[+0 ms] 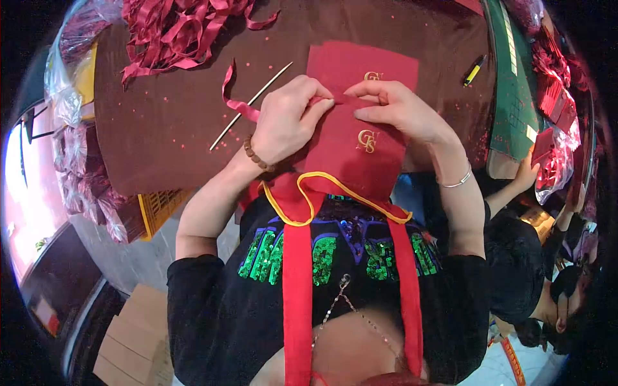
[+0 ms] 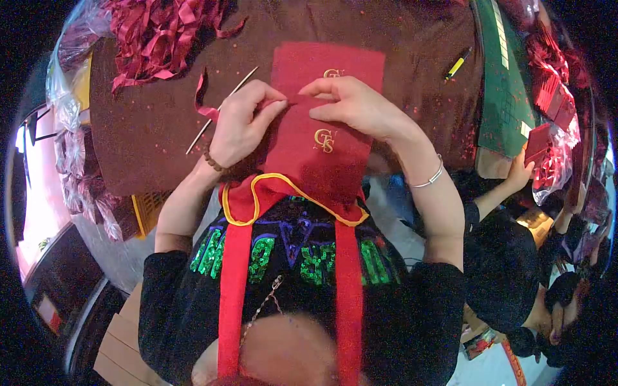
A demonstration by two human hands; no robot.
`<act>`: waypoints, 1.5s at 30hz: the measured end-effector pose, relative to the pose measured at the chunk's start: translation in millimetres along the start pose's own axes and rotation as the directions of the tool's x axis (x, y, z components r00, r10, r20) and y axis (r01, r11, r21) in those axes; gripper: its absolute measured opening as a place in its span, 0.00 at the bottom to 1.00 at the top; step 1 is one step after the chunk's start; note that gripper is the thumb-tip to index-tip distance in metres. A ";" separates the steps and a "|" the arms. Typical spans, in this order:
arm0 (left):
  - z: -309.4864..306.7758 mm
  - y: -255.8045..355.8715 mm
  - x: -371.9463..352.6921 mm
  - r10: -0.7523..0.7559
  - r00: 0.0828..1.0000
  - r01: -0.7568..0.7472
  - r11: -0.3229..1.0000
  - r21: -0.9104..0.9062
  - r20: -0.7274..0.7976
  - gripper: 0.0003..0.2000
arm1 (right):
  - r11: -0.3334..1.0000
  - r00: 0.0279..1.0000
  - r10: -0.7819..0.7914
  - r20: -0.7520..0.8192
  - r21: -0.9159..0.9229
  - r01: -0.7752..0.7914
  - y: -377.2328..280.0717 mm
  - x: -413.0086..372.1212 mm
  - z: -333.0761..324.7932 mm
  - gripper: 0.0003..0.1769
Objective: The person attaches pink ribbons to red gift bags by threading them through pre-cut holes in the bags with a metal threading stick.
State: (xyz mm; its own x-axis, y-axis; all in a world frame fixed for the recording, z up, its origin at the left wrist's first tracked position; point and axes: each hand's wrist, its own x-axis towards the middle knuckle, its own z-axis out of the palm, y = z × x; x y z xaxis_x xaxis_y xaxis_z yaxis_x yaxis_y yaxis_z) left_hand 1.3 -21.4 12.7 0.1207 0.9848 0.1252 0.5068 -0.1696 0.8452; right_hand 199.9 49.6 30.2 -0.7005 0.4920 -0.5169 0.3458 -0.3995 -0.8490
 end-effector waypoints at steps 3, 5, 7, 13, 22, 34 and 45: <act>1.7 -1.1 -0.8 -0.002 1.000 0.002 1.000 0.012 -0.016 0.04 | 0.999 1.000 0.022 -0.003 -0.036 -0.022 2.3 2.9 -2.4 0.19; 3.8 -2.3 -1.8 0.008 0.998 -0.001 0.994 0.114 -0.056 0.04 | 0.997 1.000 0.014 -0.017 -0.071 -0.015 6.7 4.0 -4.7 0.18; 2.8 -3.0 -2.4 0.009 0.996 0.000 0.994 0.110 -0.085 0.04 | 0.998 0.999 0.047 -0.018 0.031 -0.047 9.1 3.7 -6.7 0.19; 2.6 -1.8 -6.9 -0.013 0.996 0.017 0.999 0.042 -0.092 0.05 | 0.993 0.999 0.009 -0.037 -0.117 -0.014 -1.7 0.3 -5.8 0.20; 8.7 8.5 -2.6 0.018 1.000 -0.016 0.995 0.098 -0.025 0.05 | 0.995 0.998 0.041 -0.036 -0.093 -0.044 -1.9 0.7 -2.3 0.19; 6.1 -2.4 6.4 -0.056 0.996 0.060 0.997 -0.047 0.067 0.06 | 0.996 0.998 -0.023 -0.060 -0.086 0.017 1.1 -1.3 1.5 0.18; 4.8 3.0 0.0 0.045 0.999 -0.044 0.990 0.131 -0.003 0.04 | 0.998 0.998 -0.030 -0.049 -0.049 0.028 3.5 -1.5 0.6 0.19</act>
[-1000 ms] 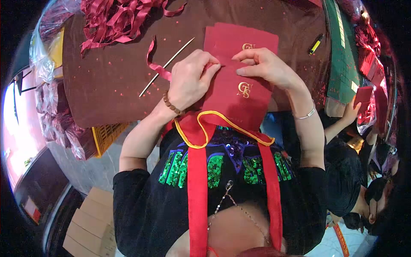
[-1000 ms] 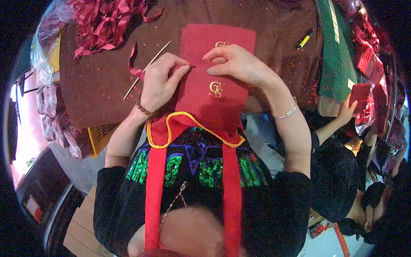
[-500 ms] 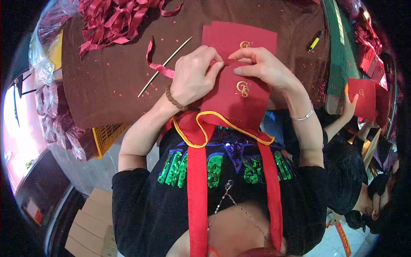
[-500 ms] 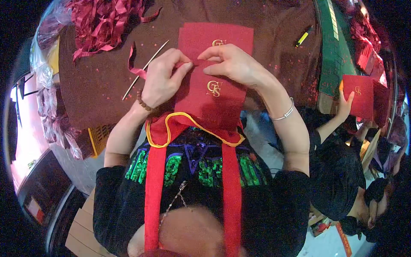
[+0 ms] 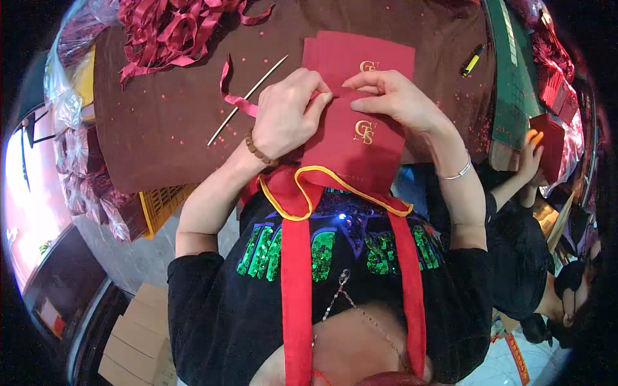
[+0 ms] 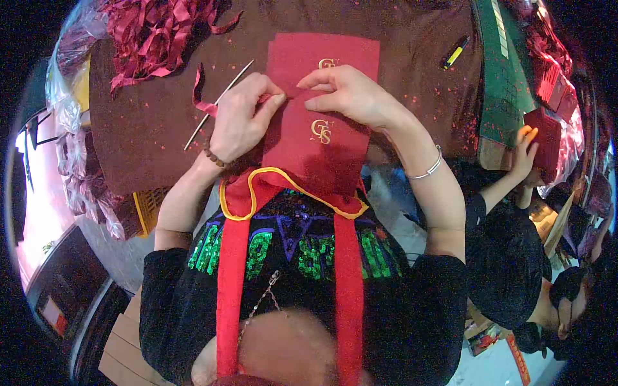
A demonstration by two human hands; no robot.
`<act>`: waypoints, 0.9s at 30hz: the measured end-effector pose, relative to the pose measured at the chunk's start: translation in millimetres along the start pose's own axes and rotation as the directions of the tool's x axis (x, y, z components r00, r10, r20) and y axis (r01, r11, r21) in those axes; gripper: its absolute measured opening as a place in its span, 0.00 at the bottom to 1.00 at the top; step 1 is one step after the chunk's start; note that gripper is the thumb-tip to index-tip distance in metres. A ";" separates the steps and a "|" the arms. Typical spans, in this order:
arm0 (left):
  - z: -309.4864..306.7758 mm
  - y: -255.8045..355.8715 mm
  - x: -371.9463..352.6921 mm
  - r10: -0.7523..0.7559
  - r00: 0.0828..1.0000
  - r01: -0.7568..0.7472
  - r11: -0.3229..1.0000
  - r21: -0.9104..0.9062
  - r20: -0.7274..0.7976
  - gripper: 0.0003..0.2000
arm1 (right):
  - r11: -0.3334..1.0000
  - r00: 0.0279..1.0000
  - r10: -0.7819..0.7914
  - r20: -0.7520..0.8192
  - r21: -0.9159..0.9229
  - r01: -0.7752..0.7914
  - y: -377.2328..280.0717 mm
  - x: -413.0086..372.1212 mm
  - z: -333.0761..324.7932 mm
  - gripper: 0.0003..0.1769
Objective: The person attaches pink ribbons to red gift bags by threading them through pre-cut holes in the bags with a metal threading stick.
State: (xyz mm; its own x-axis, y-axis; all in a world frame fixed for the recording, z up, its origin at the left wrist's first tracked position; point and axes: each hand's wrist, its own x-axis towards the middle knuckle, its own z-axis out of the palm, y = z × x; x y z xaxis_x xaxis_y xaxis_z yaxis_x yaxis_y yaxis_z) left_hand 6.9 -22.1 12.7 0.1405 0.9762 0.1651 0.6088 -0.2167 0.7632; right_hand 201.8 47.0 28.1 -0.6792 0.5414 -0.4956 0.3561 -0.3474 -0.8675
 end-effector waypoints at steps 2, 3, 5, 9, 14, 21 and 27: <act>-0.7 -1.0 -0.2 -0.005 1.000 0.005 1.000 0.001 -0.002 0.04 | 1.000 1.000 -0.011 0.000 0.009 0.011 0.9 0.5 -0.6 0.20; -0.6 -0.7 -0.9 -0.013 1.000 0.013 1.000 0.007 -0.012 0.04 | 1.000 1.000 -0.012 -0.011 0.004 0.012 1.6 0.9 -0.7 0.20; -0.3 -0.7 -2.6 -0.023 0.999 0.023 1.000 0.015 -0.022 0.04 | 1.000 1.000 -0.013 -0.019 0.000 0.013 1.1 1.0 0.1 0.20; 1.8 2.3 -2.4 -0.020 0.998 0.017 0.999 -0.040 -0.057 0.04 | 0.998 0.999 0.017 -0.027 -0.055 -0.018 -0.7 1.2 1.4 0.21; 2.2 1.4 -3.1 -0.021 0.998 0.019 0.999 -0.033 -0.054 0.04 | 0.995 1.000 0.001 -0.026 -0.104 -0.004 -0.8 2.4 3.8 0.21; 4.9 -0.6 -1.5 -0.018 0.997 0.014 0.998 -0.063 -0.071 0.04 | 0.990 1.000 -0.010 -0.028 -0.143 0.005 -2.4 3.4 4.8 0.22; 1.7 -2.4 -2.0 0.005 0.999 -0.007 0.999 -0.040 -0.050 0.04 | 0.988 1.000 -0.018 -0.022 -0.154 0.015 1.1 4.2 3.7 0.22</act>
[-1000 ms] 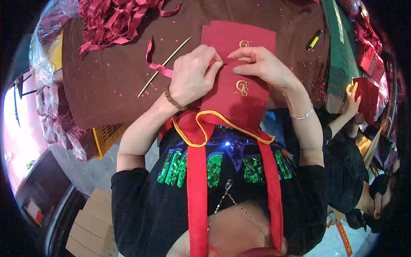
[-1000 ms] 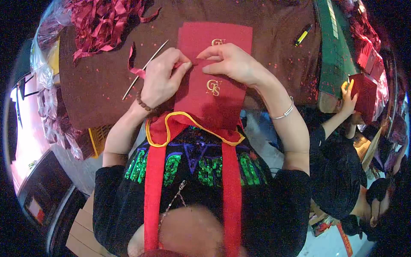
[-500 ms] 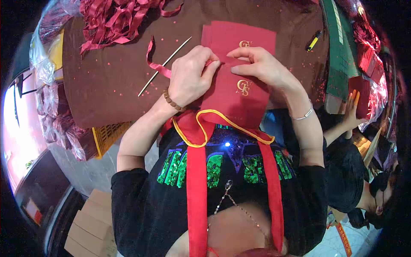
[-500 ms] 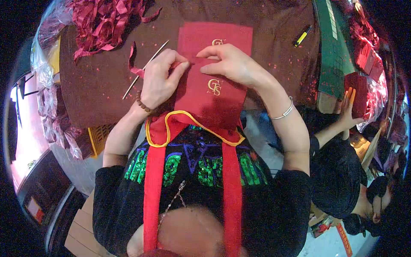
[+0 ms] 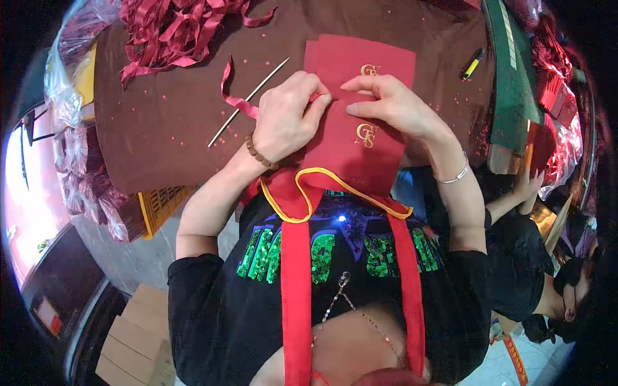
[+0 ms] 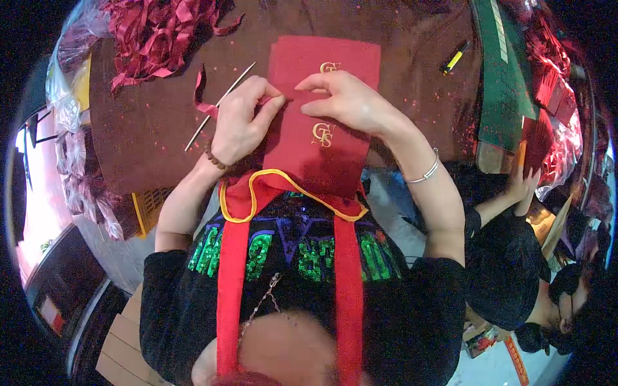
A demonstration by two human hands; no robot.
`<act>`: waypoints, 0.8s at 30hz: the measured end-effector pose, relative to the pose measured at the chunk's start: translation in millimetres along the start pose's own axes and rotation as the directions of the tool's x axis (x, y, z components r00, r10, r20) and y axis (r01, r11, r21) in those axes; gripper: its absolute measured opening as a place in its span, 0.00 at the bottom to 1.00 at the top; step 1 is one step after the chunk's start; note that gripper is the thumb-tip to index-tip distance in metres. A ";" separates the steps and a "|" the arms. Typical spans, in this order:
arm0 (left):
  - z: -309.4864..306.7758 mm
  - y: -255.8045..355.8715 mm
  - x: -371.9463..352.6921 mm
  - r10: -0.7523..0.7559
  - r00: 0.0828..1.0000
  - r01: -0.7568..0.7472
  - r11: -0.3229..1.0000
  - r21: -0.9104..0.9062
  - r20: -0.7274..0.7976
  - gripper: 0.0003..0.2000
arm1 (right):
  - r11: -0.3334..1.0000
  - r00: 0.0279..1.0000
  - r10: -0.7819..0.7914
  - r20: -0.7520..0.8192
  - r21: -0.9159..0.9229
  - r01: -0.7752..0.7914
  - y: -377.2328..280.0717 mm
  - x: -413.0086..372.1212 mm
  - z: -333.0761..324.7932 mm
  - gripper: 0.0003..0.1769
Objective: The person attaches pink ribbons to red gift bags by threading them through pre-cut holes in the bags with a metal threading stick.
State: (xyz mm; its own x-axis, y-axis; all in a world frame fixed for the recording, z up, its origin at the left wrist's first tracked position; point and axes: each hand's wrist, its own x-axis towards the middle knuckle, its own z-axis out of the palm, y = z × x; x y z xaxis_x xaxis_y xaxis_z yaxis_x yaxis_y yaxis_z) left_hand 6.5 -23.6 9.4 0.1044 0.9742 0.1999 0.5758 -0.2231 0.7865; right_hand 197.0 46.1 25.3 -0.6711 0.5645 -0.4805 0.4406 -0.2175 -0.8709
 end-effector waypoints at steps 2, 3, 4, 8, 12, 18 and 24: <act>-0.5 0.5 -0.5 -0.012 1.000 0.011 1.000 0.005 0.009 0.04 | 1.000 1.000 -0.012 -0.009 0.004 0.012 0.1 0.0 -0.2 0.22; 0.0 1.1 -0.8 -0.008 1.000 0.008 1.000 0.004 -0.003 0.04 | 1.000 1.000 -0.004 -0.002 0.016 0.004 -0.4 0.0 -0.6 0.22; 0.2 1.4 -1.8 -0.004 1.000 0.004 1.000 0.005 -0.016 0.04 | 1.000 1.000 0.002 0.005 0.028 -0.002 -0.9 -0.2 -0.3 0.22; -0.3 2.8 -2.5 -0.019 1.000 0.019 1.000 -0.015 -0.010 0.04 | 0.995 0.997 0.053 0.051 0.084 -0.057 -5.5 -1.5 -0.6 0.22; -2.9 1.8 -2.2 -0.027 0.999 0.028 0.999 -0.016 0.019 0.04 | 0.999 0.999 -0.017 0.039 0.047 0.015 -4.5 -0.6 2.3 0.22; -3.2 1.8 -0.1 0.053 0.999 -0.054 0.996 0.075 0.007 0.04 | 0.995 0.998 -0.025 0.061 0.099 0.019 -3.8 -1.2 3.0 0.22; -2.3 -4.4 -0.5 0.212 0.977 -0.209 0.960 0.189 0.004 0.05 | 0.996 0.998 -0.007 0.057 0.092 0.002 -3.1 -1.2 4.5 0.21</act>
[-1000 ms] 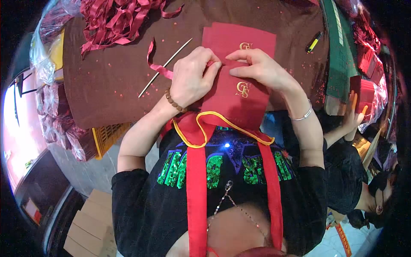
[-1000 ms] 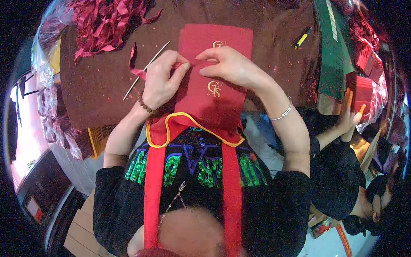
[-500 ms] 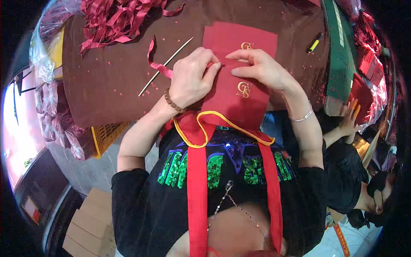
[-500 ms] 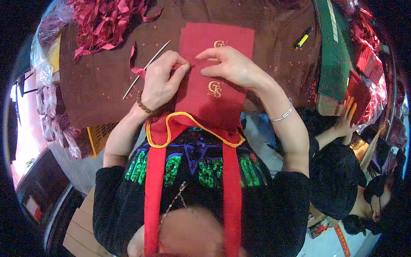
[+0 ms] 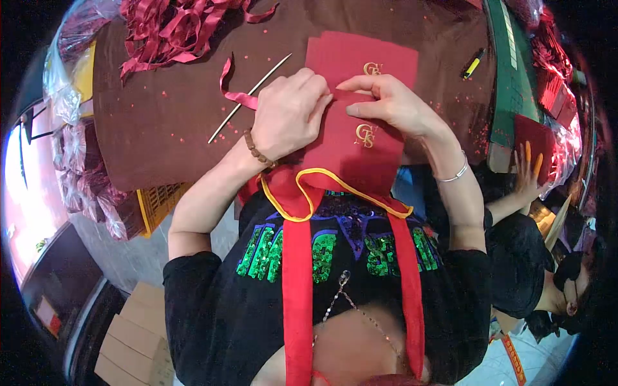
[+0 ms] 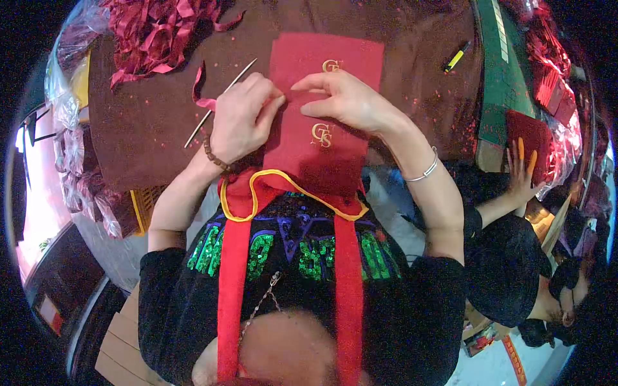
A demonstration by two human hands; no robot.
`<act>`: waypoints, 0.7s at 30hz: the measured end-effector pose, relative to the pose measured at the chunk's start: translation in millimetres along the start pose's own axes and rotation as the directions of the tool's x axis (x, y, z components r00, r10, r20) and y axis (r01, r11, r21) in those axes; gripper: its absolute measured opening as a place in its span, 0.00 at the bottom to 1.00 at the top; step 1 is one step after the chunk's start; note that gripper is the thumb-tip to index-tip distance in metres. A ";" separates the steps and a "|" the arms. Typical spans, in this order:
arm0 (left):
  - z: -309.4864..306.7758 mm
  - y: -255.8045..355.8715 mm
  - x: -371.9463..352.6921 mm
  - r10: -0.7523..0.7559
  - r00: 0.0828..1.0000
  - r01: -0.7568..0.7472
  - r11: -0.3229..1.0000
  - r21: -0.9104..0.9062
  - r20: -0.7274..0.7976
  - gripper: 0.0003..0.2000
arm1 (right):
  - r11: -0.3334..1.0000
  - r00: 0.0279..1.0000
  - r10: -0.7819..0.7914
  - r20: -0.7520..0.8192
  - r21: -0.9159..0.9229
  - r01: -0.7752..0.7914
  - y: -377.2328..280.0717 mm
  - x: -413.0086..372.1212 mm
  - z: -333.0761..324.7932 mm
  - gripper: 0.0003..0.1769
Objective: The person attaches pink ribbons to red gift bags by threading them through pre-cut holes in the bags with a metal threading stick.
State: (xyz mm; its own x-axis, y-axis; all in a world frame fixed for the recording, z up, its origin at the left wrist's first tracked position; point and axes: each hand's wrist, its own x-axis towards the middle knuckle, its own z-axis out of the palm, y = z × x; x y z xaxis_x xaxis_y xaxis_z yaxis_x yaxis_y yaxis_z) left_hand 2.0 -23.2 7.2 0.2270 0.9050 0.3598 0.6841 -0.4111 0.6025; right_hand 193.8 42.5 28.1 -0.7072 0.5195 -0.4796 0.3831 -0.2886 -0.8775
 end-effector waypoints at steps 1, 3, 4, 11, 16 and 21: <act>-0.2 -0.8 -1.1 -0.024 1.000 0.024 0.998 -0.050 0.008 0.05 | 0.999 0.999 0.042 0.015 0.015 -0.042 -1.3 -0.1 0.1 0.22; 0.2 -0.6 -2.6 -0.057 0.998 0.058 0.995 -0.083 0.007 0.05 | 0.999 1.000 0.029 0.008 0.033 -0.029 2.2 1.0 -0.4 0.22; 1.1 -0.2 -3.1 -0.089 0.996 0.090 0.989 -0.119 0.008 0.05 | 0.999 1.000 0.017 -0.002 0.051 -0.017 3.4 1.4 -0.7 0.22; 10.5 6.5 -5.0 -0.073 0.997 0.071 0.994 -0.080 -0.033 0.05 | 0.999 1.000 0.009 0.010 0.036 -0.010 -1.4 0.7 -0.3 0.22; 6.5 3.4 -5.5 -0.157 0.987 0.152 0.978 -0.146 -0.027 0.04 | 0.995 0.998 0.061 -0.018 0.079 -0.060 -3.3 -2.1 -1.0 0.20; -2.7 -19.5 -17.3 -0.567 0.824 0.495 0.718 -0.489 0.002 0.05 | 0.981 0.998 0.007 -0.060 0.195 0.005 4.5 -4.0 -17.9 0.16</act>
State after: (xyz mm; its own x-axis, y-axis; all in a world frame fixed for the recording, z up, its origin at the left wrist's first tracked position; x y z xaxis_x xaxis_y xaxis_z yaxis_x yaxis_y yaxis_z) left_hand -17.1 -31.1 -8.8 -0.1993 0.9788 -0.0464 0.2647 0.0994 0.9592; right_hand 209.0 53.6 26.0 -0.6674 0.5650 -0.4852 0.2563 -0.4375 -0.8619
